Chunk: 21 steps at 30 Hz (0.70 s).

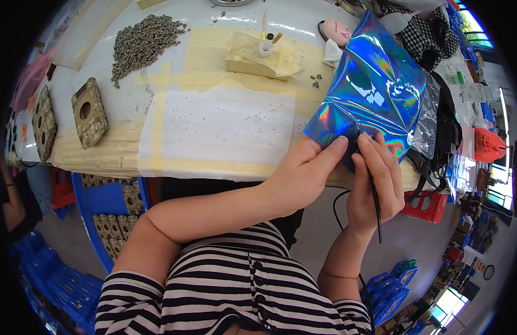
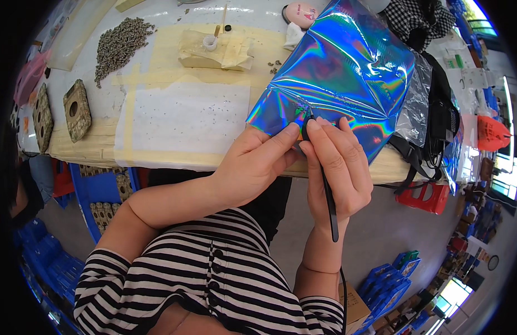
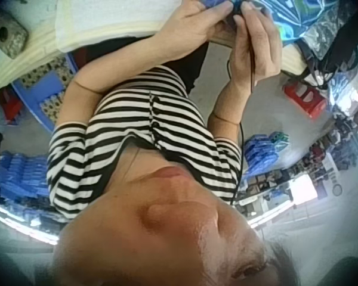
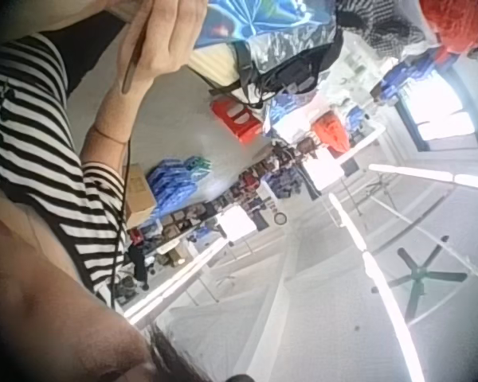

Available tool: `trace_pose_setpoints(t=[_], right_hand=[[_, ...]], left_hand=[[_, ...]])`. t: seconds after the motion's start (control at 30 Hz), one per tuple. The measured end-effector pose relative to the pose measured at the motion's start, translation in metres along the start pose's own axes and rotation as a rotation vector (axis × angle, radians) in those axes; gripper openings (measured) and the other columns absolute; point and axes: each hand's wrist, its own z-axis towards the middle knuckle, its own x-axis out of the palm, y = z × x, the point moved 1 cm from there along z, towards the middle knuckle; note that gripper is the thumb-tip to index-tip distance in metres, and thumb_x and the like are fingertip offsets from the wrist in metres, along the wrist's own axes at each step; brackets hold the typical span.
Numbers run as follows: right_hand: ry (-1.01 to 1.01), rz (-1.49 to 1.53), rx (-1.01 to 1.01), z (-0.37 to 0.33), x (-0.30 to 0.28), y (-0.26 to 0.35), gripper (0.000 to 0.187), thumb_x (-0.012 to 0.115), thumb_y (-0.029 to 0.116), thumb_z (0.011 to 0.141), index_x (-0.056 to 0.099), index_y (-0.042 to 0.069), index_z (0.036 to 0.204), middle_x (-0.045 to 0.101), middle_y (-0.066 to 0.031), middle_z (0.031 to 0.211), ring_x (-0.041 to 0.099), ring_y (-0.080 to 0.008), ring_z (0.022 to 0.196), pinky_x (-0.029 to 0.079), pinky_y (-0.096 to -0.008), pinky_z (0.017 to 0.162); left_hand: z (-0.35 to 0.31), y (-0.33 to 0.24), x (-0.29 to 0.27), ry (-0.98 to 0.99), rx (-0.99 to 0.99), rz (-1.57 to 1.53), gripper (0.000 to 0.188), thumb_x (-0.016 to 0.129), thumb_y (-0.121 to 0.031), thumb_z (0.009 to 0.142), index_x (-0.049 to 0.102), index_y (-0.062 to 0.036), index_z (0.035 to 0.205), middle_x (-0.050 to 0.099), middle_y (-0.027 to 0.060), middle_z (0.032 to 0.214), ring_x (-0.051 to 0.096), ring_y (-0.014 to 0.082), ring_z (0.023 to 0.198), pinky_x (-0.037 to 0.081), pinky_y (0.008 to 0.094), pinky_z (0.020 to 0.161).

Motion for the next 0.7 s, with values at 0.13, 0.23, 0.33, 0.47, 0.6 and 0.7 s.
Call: trace_pose_setpoints(t=[0.13, 0.23, 0.33, 0.47, 0.6, 0.7], right_hand=[[0.001, 0.012, 0.008, 0.0001, -0.0002, -0.0003, 0.026, 0.074, 0.002, 0.072, 0.071, 0.0, 0.097, 0.069, -0.0119, 0.091, 0.067, -0.026, 0.087, 0.051, -0.0423, 0.089], [0.001, 0.003, 0.017, 0.0003, -0.0009, 0.0001, 0.026, 0.074, 0.002, 0.071, 0.071, 0.0, 0.097, 0.069, -0.0121, 0.091, 0.067, -0.026, 0.087, 0.051, -0.0422, 0.089], [0.001, 0.011, 0.024, 0.0015, -0.0017, 0.0001, 0.026, 0.074, 0.001, 0.071, 0.071, 0.0, 0.097, 0.069, -0.0123, 0.091, 0.067, -0.0261, 0.087, 0.052, -0.042, 0.089], [0.013, 0.024, 0.032, 0.0015, -0.0024, -0.0018, 0.026, 0.074, 0.001, 0.071, 0.071, 0.0, 0.097, 0.07, -0.0126, 0.091, 0.067, -0.0262, 0.088, 0.052, -0.0419, 0.088], [0.011, 0.03, 0.022, 0.0016, -0.0023, -0.0021, 0.025, 0.074, 0.0, 0.072, 0.071, 0.001, 0.097, 0.07, -0.0125, 0.091, 0.067, -0.0261, 0.088, 0.052, -0.0422, 0.089], [0.008, 0.029, 0.02, 0.0013, -0.0025, -0.0024, 0.025, 0.074, 0.0, 0.072, 0.071, 0.001, 0.097, 0.07, -0.0123, 0.091, 0.067, -0.0259, 0.088, 0.052, -0.0424, 0.089]], left_hand=[[-0.0004, -0.0002, 0.0003, -0.006, -0.009, -0.001, 0.033, 0.037, -0.015, 0.101, 0.05, 0.0002, 0.128, 0.057, 0.0073, 0.122, 0.053, 0.0131, 0.112, 0.042, 0.0291, 0.097], [-0.0009, 0.001, -0.0029, 0.007, -0.052, 0.01, 0.033, 0.037, -0.015, 0.101, 0.05, 0.0, 0.127, 0.057, 0.0071, 0.122, 0.053, 0.0128, 0.111, 0.043, 0.029, 0.095], [-0.0023, 0.0, -0.0014, -0.015, -0.061, -0.007, 0.032, 0.038, -0.015, 0.101, 0.05, 0.0002, 0.127, 0.057, 0.0069, 0.121, 0.053, 0.0122, 0.11, 0.044, 0.0288, 0.094], [-0.0023, -0.0027, 0.0017, -0.025, -0.049, -0.019, 0.032, 0.038, -0.014, 0.101, 0.05, 0.0001, 0.127, 0.057, 0.0064, 0.121, 0.053, 0.0113, 0.109, 0.044, 0.0278, 0.093], [-0.0018, -0.0025, -0.0023, 0.003, -0.081, -0.031, 0.031, 0.039, -0.011, 0.101, 0.045, -0.003, 0.131, 0.052, 0.0057, 0.126, 0.05, 0.0124, 0.115, 0.042, 0.0287, 0.096], [-0.0028, -0.0037, -0.0033, 0.013, -0.124, -0.041, 0.031, 0.039, -0.01, 0.101, 0.043, -0.0044, 0.132, 0.051, 0.0053, 0.128, 0.048, 0.0129, 0.118, 0.042, 0.0295, 0.098]])
